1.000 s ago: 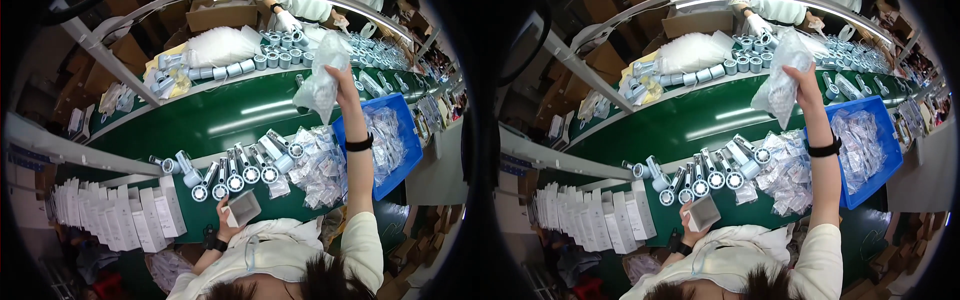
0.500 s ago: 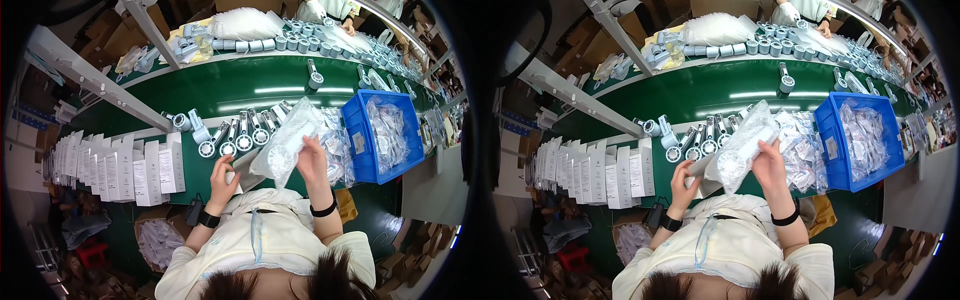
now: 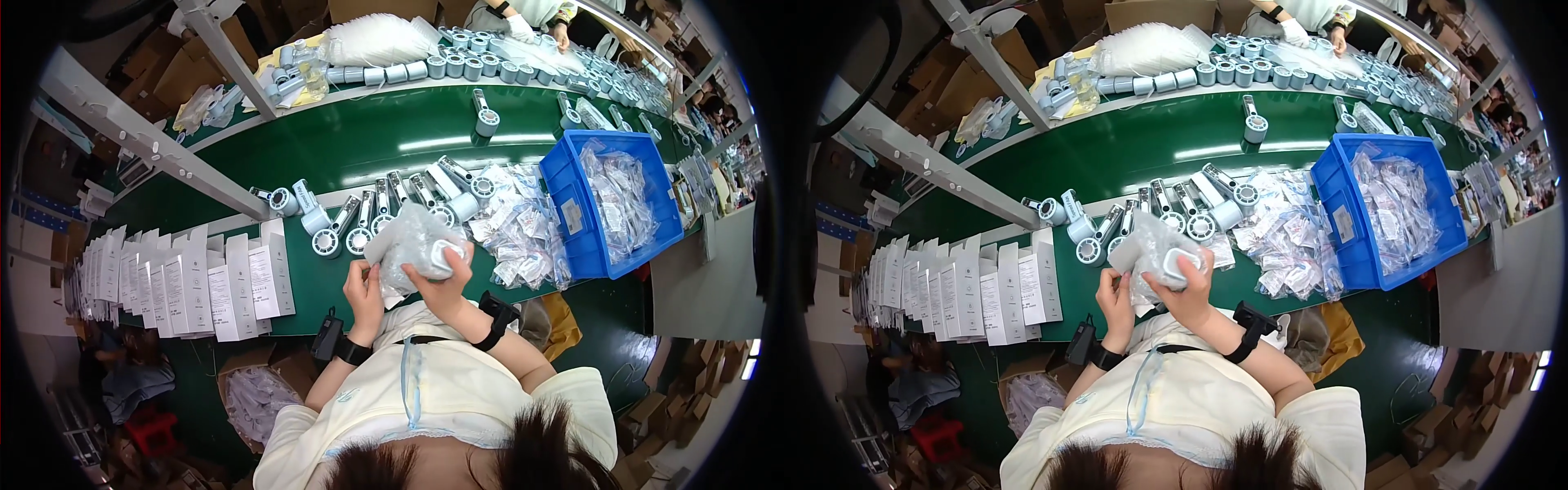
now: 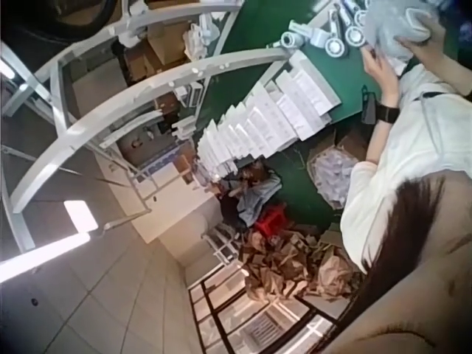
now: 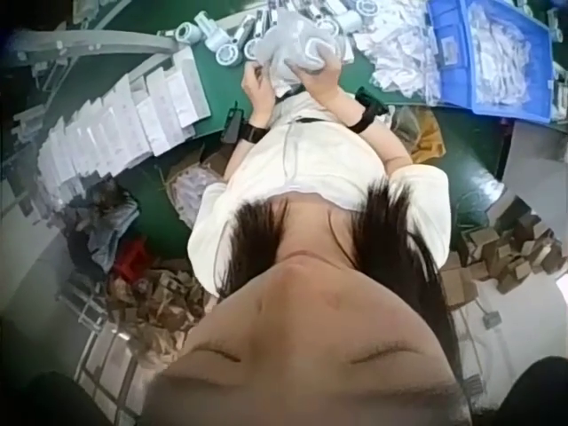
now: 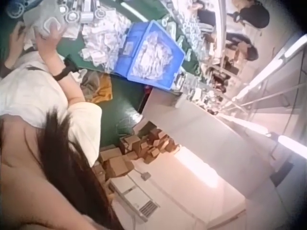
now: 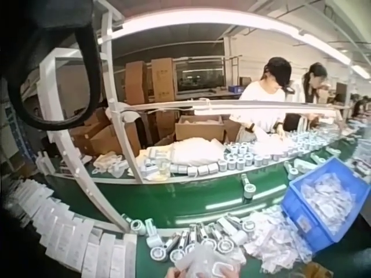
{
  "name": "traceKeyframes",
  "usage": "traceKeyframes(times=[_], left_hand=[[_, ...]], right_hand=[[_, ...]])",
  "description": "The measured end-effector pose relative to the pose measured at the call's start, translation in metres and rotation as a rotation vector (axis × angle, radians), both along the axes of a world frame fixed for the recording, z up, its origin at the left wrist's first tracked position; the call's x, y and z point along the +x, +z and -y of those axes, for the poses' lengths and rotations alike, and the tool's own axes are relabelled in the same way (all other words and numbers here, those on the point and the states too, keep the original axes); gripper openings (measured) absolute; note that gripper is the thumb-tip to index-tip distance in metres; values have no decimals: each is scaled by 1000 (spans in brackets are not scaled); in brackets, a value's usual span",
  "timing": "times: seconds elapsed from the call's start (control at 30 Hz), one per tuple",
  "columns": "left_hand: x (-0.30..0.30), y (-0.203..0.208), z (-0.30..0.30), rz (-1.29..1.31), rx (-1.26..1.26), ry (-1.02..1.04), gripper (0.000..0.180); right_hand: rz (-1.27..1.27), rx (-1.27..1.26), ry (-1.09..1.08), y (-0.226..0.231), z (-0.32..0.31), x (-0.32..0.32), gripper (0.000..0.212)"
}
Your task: The person picks up a handheld fan, inspects it, and places it into a box. They then wrap another fan in bubble wrap and place it into a separate box along with a small plastic bag.
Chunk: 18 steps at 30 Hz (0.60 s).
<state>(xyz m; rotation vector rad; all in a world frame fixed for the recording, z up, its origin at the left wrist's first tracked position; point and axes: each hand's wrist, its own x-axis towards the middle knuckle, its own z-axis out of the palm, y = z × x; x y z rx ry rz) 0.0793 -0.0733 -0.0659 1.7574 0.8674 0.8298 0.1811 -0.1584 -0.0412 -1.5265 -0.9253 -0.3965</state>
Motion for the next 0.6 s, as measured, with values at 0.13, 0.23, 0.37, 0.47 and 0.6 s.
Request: traceKeyframes(times=[0.13, 0.23, 0.37, 0.47, 0.6], left_hand=[[1, -12, -3, 117, -21, 40, 12], [7, -18, -1, 217, -15, 85, 12], [17, -31, -19, 283, -116, 171, 8], [4, -24, -29, 200, -147, 56, 7], [-9, -3, -23, 354, -170, 21, 8]], right_hand=[[154, -55, 45, -3, -12, 1, 69], [194, -150, 73, -10, -13, -1, 62], [264, -349, 178, -3, -9, 3, 46], [168, -359, 248, 9, 10, 24, 32], [122, -624, -267, -27, 43, 146, 43]])
